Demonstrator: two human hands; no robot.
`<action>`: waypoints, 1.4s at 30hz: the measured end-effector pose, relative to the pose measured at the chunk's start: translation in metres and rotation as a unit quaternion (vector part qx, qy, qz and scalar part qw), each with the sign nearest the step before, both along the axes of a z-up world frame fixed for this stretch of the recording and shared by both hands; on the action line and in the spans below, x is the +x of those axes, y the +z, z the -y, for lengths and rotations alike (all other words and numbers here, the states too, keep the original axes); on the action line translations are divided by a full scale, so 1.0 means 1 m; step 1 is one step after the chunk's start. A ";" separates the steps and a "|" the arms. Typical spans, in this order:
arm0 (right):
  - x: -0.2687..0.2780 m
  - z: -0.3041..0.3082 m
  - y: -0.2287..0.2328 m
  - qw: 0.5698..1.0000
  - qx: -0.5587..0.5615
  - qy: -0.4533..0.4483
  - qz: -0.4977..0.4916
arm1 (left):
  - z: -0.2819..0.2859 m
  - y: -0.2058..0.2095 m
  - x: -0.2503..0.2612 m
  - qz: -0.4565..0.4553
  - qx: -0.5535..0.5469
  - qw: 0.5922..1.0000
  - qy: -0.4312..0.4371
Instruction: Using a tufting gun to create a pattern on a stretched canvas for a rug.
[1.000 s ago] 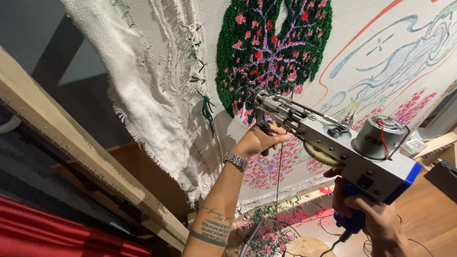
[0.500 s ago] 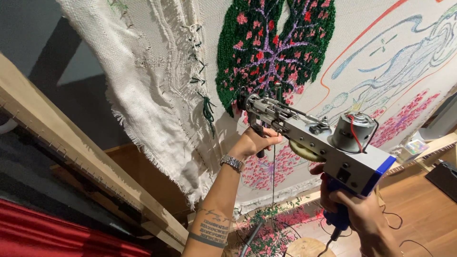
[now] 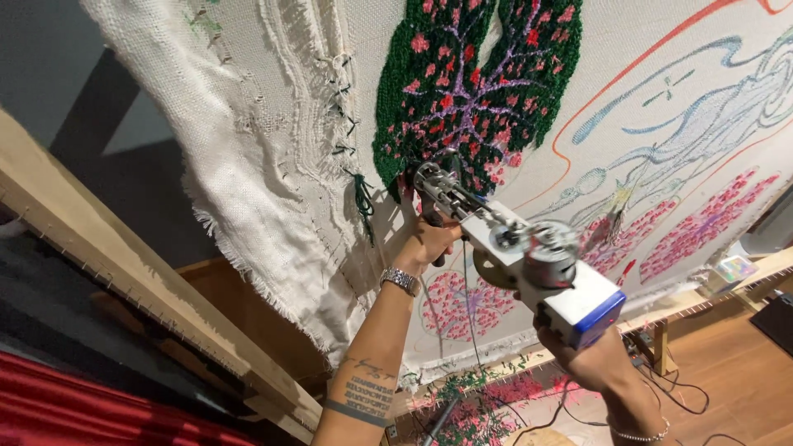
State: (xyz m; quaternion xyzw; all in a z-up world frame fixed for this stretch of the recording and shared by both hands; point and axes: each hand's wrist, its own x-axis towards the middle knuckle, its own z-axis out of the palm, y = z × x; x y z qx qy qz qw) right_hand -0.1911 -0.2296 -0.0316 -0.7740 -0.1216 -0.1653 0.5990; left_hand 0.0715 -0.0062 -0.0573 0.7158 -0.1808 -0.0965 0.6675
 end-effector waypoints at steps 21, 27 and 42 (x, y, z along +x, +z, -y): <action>-0.006 -0.026 0.012 0.958 0.272 0.056 -0.078 | 0.003 0.022 -0.003 0.042 0.061 0.997 -0.005; -0.014 -0.029 0.024 0.964 0.254 0.051 -0.062 | 0.000 0.013 0.008 0.042 0.086 0.995 -0.006; -0.062 0.040 0.013 0.964 0.253 0.060 -0.048 | 0.029 0.077 -0.088 0.069 0.062 0.984 -0.149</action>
